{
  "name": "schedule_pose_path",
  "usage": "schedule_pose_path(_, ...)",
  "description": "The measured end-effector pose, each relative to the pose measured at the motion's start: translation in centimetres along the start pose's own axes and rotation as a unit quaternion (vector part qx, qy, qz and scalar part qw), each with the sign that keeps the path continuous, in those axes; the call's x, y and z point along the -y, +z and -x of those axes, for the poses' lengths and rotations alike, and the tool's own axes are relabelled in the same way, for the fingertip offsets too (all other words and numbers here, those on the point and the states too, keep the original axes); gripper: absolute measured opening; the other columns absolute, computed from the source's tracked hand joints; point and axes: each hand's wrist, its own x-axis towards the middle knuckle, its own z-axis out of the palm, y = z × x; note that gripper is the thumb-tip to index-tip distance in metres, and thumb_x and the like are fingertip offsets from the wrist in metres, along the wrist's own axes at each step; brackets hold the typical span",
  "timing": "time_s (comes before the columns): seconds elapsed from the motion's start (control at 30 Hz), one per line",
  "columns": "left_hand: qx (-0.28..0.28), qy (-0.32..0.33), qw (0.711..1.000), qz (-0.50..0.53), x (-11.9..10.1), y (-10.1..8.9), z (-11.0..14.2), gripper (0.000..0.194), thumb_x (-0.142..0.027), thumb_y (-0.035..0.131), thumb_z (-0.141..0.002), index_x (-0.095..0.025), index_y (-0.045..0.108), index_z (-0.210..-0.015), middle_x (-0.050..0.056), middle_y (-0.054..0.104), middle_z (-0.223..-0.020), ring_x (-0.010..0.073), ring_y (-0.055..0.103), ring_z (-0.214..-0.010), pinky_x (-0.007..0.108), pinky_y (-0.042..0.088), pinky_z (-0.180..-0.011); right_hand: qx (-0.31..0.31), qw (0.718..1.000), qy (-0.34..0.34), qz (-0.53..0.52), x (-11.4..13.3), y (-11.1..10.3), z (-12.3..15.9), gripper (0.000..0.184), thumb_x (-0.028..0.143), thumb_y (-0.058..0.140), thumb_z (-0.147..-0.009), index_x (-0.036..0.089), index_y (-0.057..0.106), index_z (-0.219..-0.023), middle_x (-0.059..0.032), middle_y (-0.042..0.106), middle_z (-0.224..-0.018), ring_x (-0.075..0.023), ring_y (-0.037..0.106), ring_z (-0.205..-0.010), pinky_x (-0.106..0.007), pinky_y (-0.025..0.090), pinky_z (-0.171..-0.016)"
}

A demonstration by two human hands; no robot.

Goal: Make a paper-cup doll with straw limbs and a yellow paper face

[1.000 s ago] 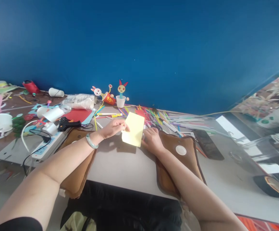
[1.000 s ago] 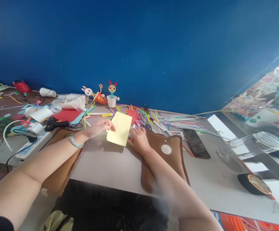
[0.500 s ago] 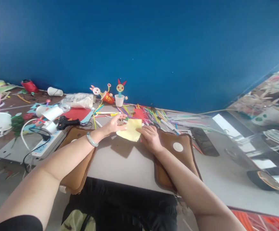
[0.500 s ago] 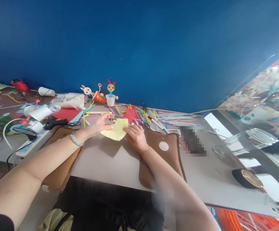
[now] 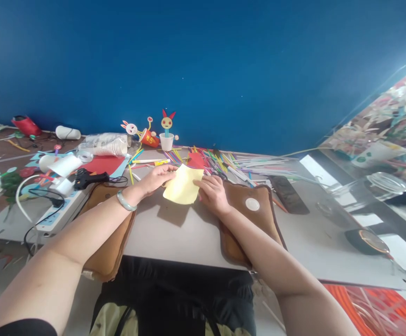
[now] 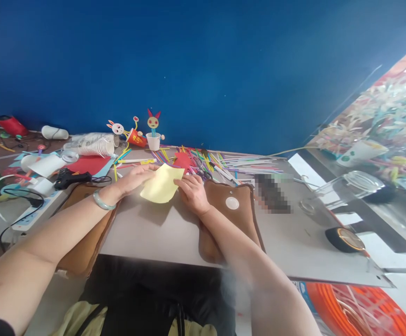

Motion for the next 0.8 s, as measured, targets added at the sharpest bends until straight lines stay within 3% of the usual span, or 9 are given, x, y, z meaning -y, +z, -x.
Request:
schedule_pose_path(0.1, -0.022, 0.013, 0.999, 0.026, -0.2, -0.2, -0.1, 0.040, -0.040, 0.070, -0.080, -0.017, 0.064, -0.112, 0.001, 0.066, -0.078, 0.0104, 0.059, -0.061, 0.022, 0.042, -0.055, -0.027, 0.997, 0.074, -0.011, 0.0, -0.1, -0.1, 0.017, 0.021, 0.048, -0.099, 0.020, 0.064, -0.093, -0.0055, 0.071, -0.082, -0.0203, 0.065, -0.086, -0.039, 0.043, -0.088)
schedule_pose_path(0.2, -0.012, 0.049, 0.999, 0.007, -0.5, -0.3, -0.1, 0.032, -0.028, 0.075, -0.071, -0.017, 0.067, -0.100, -0.001, 0.063, -0.078, 0.0102, 0.058, -0.070, 0.021, 0.044, -0.062, -0.023, 0.986, 0.158, -0.043, -0.1, -0.3, -0.2, 0.030, 0.028, 0.047, -0.099, 0.023, 0.052, -0.070, -0.0016, 0.058, -0.064, -0.0184, 0.056, -0.069, -0.036, 0.043, -0.079)
schedule_pose_path(0.27, 0.000, 0.084, 0.996, -0.024, -0.5, -0.3, -0.2, 0.033, -0.022, 0.080, -0.063, -0.017, 0.068, -0.093, -0.002, 0.061, -0.078, 0.0113, 0.057, -0.077, 0.022, 0.045, -0.069, -0.013, 0.977, 0.199, -0.075, 0.0, -0.5, -0.3, 0.034, 0.032, 0.046, -0.099, 0.024, 0.043, -0.066, -0.0003, 0.051, -0.060, -0.0180, 0.050, -0.065, -0.033, 0.041, -0.071)
schedule_pose_path(0.4, 0.034, 0.106, 0.993, -0.039, 0.1, -0.1, -0.4, 0.032, -0.030, 0.085, -0.064, -0.017, 0.067, -0.087, -0.001, 0.061, -0.077, 0.0133, 0.056, -0.075, 0.027, 0.046, -0.072, 0.038, 0.963, 0.229, -0.140, 0.6, -0.9, -0.6, 0.038, 0.040, 0.045, -0.098, 0.024, 0.037, -0.064, 0.0009, 0.044, -0.057, -0.0171, 0.045, -0.064, -0.030, 0.038, -0.062)
schedule_pose_path(0.53, -0.026, 0.121, 0.991, -0.050, 1.0, -0.4, -0.7, 0.038, -0.044, 0.080, -0.073, -0.016, 0.056, -0.063, -0.003, 0.050, -0.061, 0.0086, 0.044, -0.058, 0.024, 0.036, -0.058, 0.074, 0.954, 0.230, -0.179, 1.2, -1.0, -0.7, 0.046, 0.048, 0.045, -0.097, 0.024, 0.032, -0.060, 0.0016, 0.038, -0.056, -0.0155, 0.042, -0.061, -0.029, 0.035, -0.059)
schedule_pose_path(0.6, -0.044, 0.122, 0.989, -0.064, 1.3, -0.7, -0.8, 0.044, -0.046, 0.080, -0.073, -0.016, 0.052, -0.058, -0.004, 0.048, -0.058, 0.0078, 0.042, -0.056, 0.023, 0.033, -0.055, 0.069, 0.951, 0.234, -0.188, 1.4, -0.9, -0.7, 0.047, 0.050, 0.046, -0.096, 0.023, 0.033, -0.059, 0.0015, 0.039, -0.055, -0.0152, 0.042, -0.061, -0.030, 0.036, -0.060)
schedule_pose_path(0.8, -0.034, 0.121, 0.986, -0.109, 0.9, -0.8, -0.6, 0.038, -0.044, 0.080, -0.074, -0.016, 0.057, -0.061, -0.003, 0.054, -0.058, 0.0080, 0.048, -0.055, 0.022, 0.037, -0.055, 0.100, 0.929, 0.270, -0.232, 1.2, -0.7, -0.8, 0.041, 0.053, 0.056, -0.090, 0.021, 0.051, -0.065, -0.0016, 0.056, -0.063, -0.0162, 0.049, -0.064, -0.030, 0.040, -0.064)
